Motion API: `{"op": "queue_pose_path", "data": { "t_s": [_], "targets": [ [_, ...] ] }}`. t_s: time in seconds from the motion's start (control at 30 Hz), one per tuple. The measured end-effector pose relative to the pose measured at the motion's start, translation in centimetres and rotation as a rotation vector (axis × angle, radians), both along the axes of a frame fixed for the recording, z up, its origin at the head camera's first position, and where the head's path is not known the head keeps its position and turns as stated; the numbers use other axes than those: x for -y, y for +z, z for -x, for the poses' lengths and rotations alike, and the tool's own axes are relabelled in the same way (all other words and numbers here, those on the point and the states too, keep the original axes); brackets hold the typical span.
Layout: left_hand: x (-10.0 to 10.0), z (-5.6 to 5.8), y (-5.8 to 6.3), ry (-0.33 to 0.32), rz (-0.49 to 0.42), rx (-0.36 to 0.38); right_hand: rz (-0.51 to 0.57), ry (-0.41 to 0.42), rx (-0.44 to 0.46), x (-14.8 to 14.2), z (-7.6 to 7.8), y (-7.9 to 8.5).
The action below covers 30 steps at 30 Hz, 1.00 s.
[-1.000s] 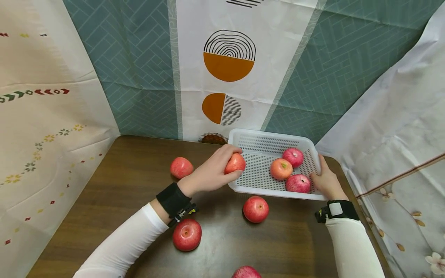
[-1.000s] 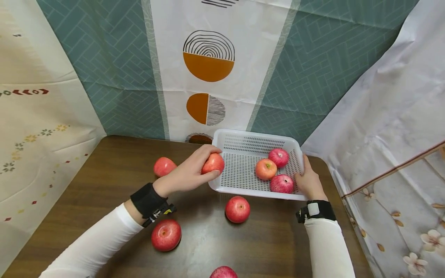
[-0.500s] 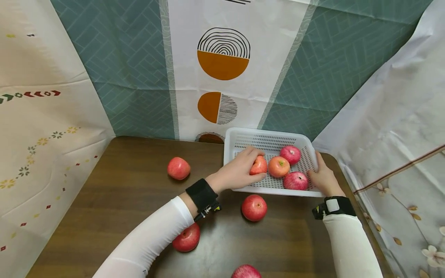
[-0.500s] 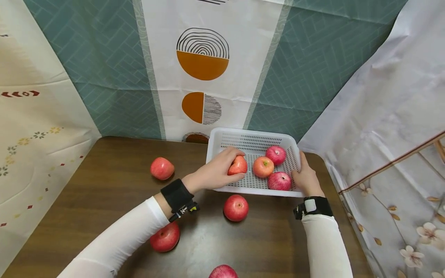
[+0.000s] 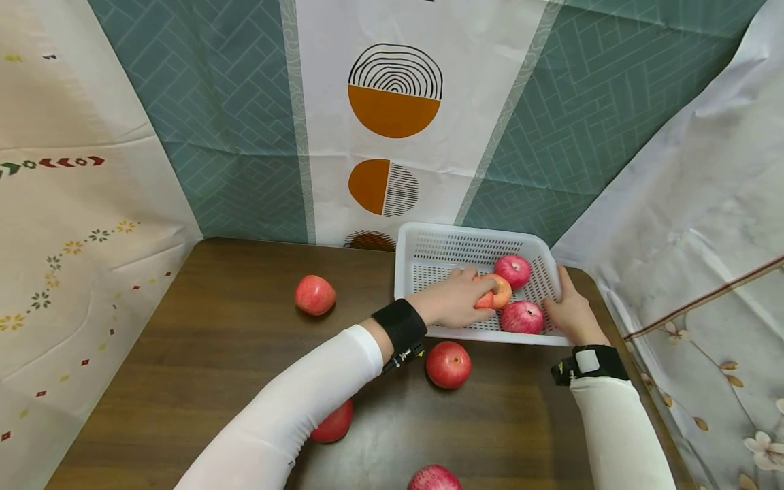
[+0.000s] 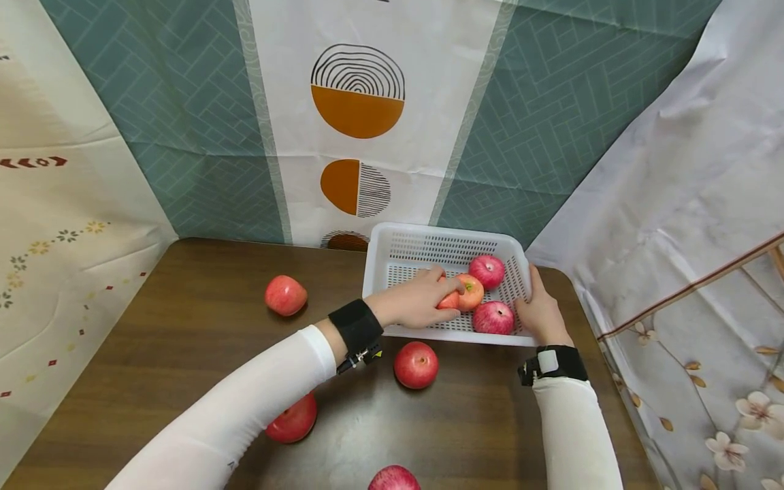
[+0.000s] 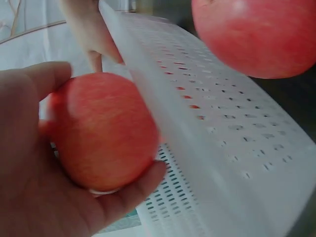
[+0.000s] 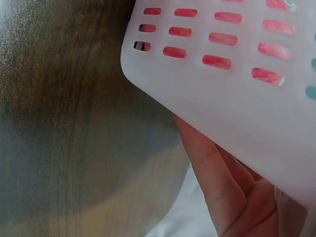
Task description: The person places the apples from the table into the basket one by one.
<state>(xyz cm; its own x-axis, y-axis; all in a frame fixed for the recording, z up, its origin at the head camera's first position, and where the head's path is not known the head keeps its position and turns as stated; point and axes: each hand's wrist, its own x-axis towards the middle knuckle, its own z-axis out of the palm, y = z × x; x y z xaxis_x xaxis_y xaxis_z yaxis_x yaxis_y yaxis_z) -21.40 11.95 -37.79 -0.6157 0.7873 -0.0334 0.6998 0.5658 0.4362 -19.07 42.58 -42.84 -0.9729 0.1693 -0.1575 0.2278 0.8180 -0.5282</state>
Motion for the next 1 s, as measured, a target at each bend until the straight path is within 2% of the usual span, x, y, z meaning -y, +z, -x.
{"op": "queue_pose_path", "data": {
  "t_s": [0.1,0.2,0.33,0.6,0.73,1.0],
  "targets": [
    [-0.9,0.1,0.1,0.027,0.051,0.053,-0.002,-0.003,0.003,0.0,0.0,0.0],
    [-1.5,0.1,0.0,0.062,0.059,0.101,-0.002,-0.009,0.006,0.0,0.1,0.0],
    [-2.2,0.0,-0.4,0.087,0.048,0.128,-0.003,-0.016,0.011,-0.1,0.2,-0.1],
    [-3.4,0.0,-2.1,0.123,0.015,0.133,0.003,-0.008,0.013,-0.1,0.0,0.0],
    [-3.9,-0.1,-2.5,0.139,-0.006,0.148,-0.001,-0.012,0.014,-0.2,0.1,-0.1],
    [-4.6,-0.2,-3.1,0.104,0.020,0.126,0.008,-0.024,0.018,-0.1,0.2,0.0]
  ]
}}
